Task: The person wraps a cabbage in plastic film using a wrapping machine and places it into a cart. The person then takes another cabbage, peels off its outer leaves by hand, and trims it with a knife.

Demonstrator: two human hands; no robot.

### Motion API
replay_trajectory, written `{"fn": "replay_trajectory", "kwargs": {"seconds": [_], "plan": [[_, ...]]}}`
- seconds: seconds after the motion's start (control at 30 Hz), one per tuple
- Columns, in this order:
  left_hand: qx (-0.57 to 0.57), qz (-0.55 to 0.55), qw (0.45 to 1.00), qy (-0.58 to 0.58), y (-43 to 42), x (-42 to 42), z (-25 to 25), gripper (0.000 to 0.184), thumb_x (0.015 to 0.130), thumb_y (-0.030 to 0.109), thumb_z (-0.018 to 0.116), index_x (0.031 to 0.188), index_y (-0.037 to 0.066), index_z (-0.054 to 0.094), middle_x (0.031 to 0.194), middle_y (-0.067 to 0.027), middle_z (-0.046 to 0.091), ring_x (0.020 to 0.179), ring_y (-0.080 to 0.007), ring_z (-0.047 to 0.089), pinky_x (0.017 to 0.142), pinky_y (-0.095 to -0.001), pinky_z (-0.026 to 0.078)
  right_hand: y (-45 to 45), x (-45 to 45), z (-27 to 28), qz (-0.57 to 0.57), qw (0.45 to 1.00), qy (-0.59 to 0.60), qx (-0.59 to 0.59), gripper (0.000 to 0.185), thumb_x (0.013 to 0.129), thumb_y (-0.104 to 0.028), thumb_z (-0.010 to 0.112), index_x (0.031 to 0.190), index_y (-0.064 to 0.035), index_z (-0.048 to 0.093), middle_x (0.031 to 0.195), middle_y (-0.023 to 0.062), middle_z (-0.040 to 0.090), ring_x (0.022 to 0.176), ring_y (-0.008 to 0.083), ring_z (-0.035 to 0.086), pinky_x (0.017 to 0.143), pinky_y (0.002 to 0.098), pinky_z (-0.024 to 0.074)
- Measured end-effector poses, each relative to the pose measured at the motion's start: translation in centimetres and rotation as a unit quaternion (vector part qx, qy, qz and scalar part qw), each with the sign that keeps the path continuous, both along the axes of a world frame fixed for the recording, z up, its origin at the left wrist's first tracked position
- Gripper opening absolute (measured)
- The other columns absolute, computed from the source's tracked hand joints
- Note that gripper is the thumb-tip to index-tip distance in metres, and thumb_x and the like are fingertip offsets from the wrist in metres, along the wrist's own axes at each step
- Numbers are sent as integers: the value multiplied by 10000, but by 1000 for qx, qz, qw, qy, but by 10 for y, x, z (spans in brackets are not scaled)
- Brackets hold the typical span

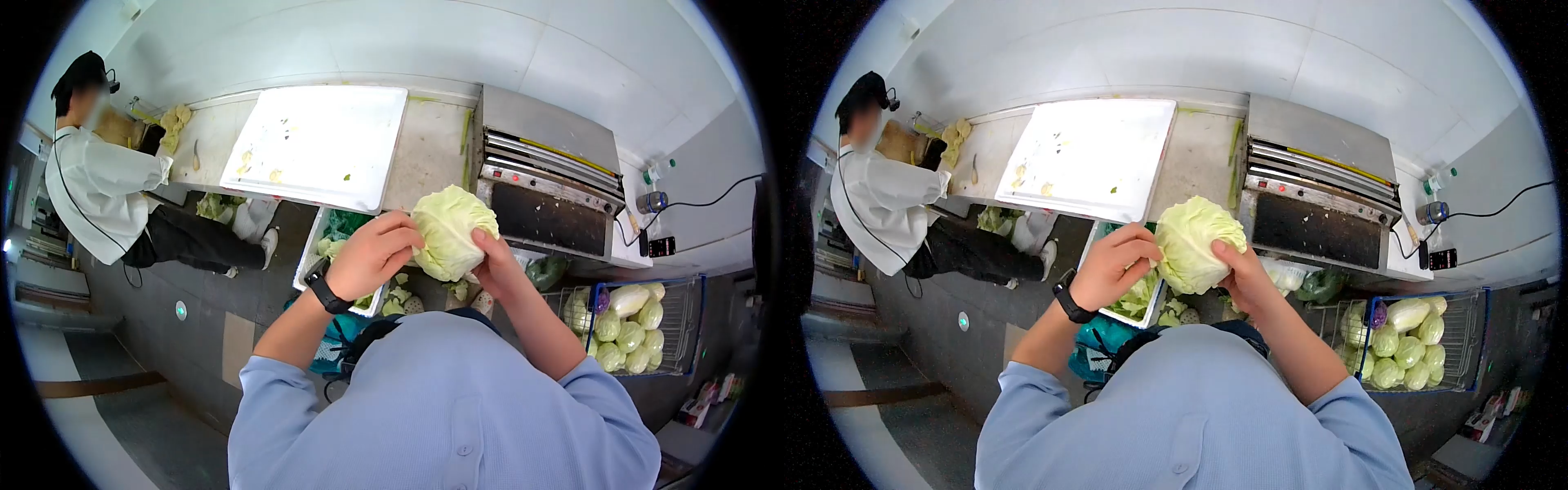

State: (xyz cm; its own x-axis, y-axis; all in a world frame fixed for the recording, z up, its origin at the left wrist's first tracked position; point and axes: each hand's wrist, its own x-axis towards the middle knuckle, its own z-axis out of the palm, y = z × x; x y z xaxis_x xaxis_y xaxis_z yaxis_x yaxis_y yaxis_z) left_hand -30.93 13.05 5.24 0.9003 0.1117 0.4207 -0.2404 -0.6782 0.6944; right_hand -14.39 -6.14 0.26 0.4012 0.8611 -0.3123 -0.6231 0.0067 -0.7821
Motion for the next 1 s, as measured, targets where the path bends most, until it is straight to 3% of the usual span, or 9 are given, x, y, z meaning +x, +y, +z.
{"fn": "replay_trajectory", "kwargs": {"seconds": [0.17,0.3,0.43,0.53,0.57,0.67,0.73,0.8,1.0], "plan": [[0,75,997,-3,-16,-21,1,199,823,-81,645,977,44,664,998,-107,608,871,-282,623,750,-344,516,5,-10,-11,-21,1000,10,3,761,923,-483,683,1500,-77,395,1428,108,557,1284,259,587,1000,448,541],[-21,53,998,35,-19,-49,-3,191,834,-64,650,993,41,662,993,-121,614,886,-325,625,763,-384,523,15,-17,-2,-56,995,79,-10,714,995,-601,458,1525,-128,386,1481,102,523,1315,291,567,1028,507,526],[-50,203,968,142,4,-77,-34,253,834,-28,696,1079,23,657,1019,-152,658,906,-335,665,778,-374,541,15,3,-6,-72,989,126,12,732,1004,-650,344,1530,-143,386,1483,116,517,1299,334,577,973,564,555],[105,242,934,240,16,-87,-44,318,851,55,726,1161,30,659,1093,-152,675,953,-348,673,811,-403,547,13,5,-5,-34,985,154,68,741,998,-662,332,1530,-149,391,1483,120,515,1299,343,576,945,571,572],[100,233,928,273,18,-81,-45,400,865,117,740,1246,43,641,1169,-161,675,1010,-358,670,868,-403,544,14,5,-4,-13,981,176,87,743,996,-666,331,1531,-154,390,1485,119,512,1296,344,578,931,572,580],[-66,168,982,49,0,-46,-11,545,874,110,742,1384,42,562,1343,-183,587,1211,-333,596,988,-384,502,20,-6,-3,11,971,213,111,755,987,-682,314,1538,-170,382,1491,123,501,1275,353,592,878,571,606],[-52,141,988,-21,-12,-24,5,597,883,104,726,1434,34,507,1460,-183,490,1283,-340,542,1064,-403,451,25,-15,1,-2,967,233,104,768,982,-695,295,1543,-177,374,1491,129,497,1260,362,601,845,564,621],[-78,97,992,-39,-18,-11,4,528,907,89,687,1405,32,522,1450,-180,503,1294,-349,534,1083,-422,431,25,-20,8,-33,963,255,79,781,977,-707,272,1547,-182,365,1486,138,496,1247,374,607,817,551,635],[-103,74,990,-60,-18,-2,-7,369,944,64,611,1309,38,568,1423,-165,540,1315,-355,523,1097,-431,418,3,-2,-6,59,961,224,149,830,943,-768,277,1545,-203,374,1465,151,508,1246,404,599,791,517,643]]}}
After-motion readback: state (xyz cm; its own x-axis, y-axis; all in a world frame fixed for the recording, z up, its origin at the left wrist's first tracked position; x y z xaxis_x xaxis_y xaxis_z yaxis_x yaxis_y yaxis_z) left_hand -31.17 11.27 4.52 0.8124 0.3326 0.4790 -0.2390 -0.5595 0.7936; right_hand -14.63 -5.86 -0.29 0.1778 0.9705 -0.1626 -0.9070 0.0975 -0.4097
